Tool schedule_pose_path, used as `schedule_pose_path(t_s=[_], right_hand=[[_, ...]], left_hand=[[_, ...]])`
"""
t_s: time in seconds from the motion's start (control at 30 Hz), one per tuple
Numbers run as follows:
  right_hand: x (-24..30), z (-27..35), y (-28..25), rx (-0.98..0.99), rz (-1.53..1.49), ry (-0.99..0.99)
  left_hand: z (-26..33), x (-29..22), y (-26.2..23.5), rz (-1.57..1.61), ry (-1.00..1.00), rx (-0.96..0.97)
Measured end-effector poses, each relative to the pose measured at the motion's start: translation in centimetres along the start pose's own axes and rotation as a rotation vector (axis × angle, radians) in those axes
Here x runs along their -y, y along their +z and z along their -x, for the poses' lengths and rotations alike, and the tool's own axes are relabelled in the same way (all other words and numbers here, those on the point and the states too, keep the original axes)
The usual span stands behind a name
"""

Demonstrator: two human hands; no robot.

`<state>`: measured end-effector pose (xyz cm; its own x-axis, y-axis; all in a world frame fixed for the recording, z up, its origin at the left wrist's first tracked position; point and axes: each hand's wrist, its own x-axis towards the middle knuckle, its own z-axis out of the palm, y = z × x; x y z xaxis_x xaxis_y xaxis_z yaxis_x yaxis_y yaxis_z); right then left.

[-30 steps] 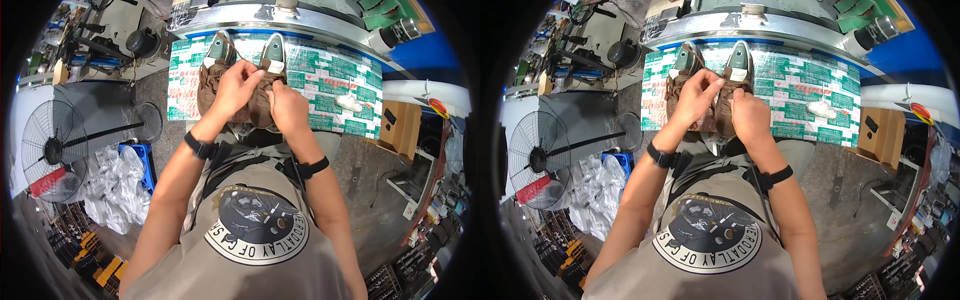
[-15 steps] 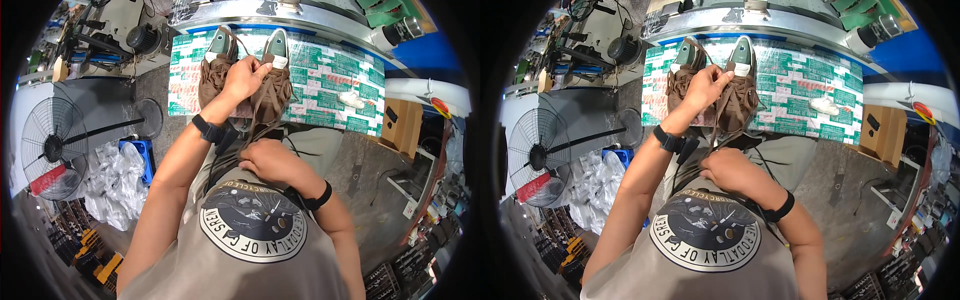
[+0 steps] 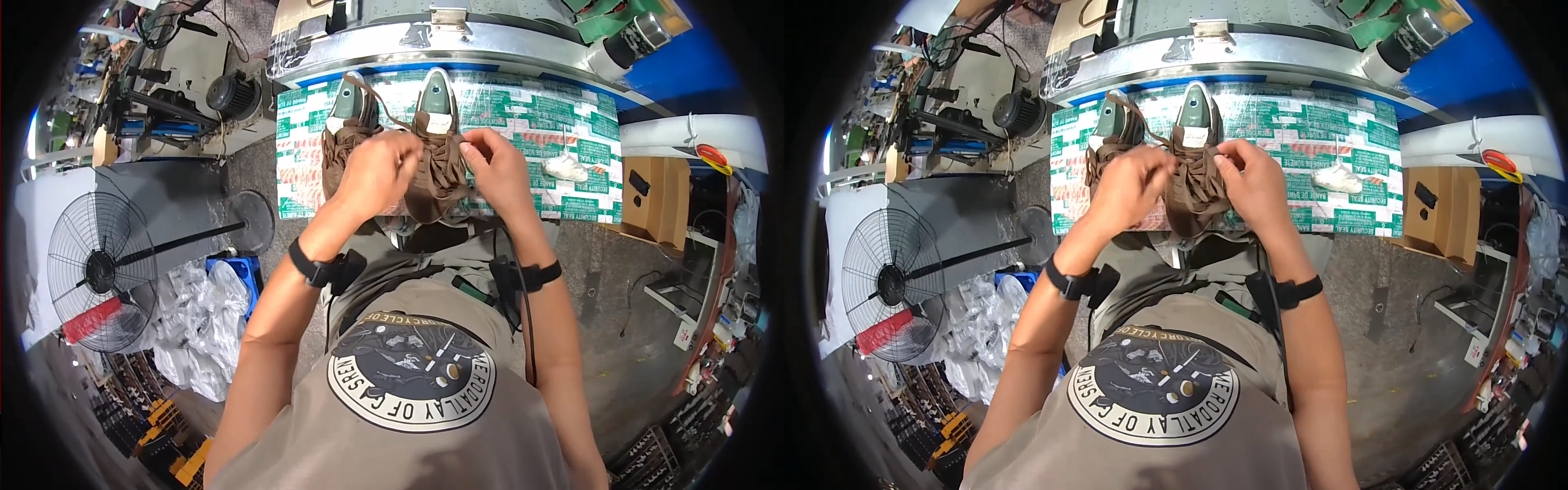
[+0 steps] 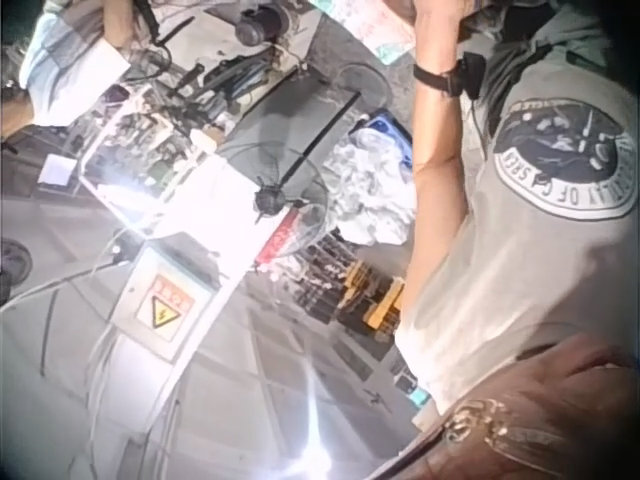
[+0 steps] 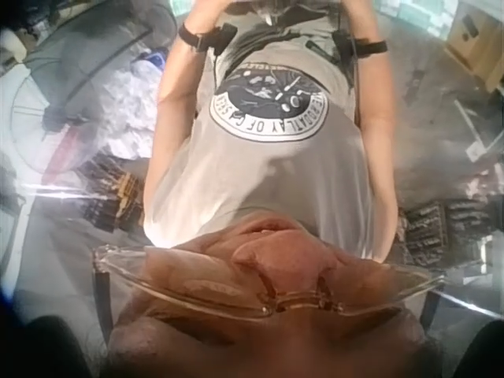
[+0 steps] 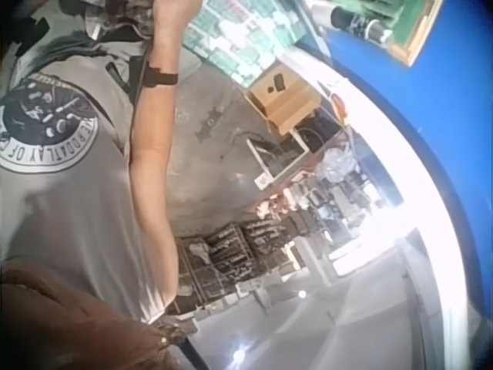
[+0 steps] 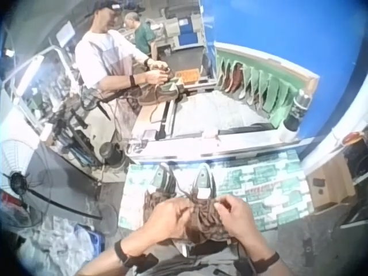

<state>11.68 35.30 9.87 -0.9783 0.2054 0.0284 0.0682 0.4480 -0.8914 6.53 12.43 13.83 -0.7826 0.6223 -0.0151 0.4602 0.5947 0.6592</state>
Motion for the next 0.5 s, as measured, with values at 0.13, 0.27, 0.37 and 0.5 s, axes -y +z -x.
schedule_pose_path(t_s=[0.13,0.27,0.37,0.5], right_hand=[[0.9,-0.4,0.1,0.337,-0.123,0.074],[-0.3,-0.1,-0.6,0.668,0.300,0.025],[0.6,0.0,1.9,0.145,0.160,-0.061],[0.7,-1.2,3.4,-0.037,0.211,-0.299]], left_hand=[[-2.3,1.5,1.7,0.050,-0.085,-0.375],[-2.0,1.7,3.4,0.086,-0.257,-0.319],[-1.8,1.4,3.9,-0.036,-0.232,-0.372],[-1.7,1.3,4.0,-0.121,-0.148,-0.419]])
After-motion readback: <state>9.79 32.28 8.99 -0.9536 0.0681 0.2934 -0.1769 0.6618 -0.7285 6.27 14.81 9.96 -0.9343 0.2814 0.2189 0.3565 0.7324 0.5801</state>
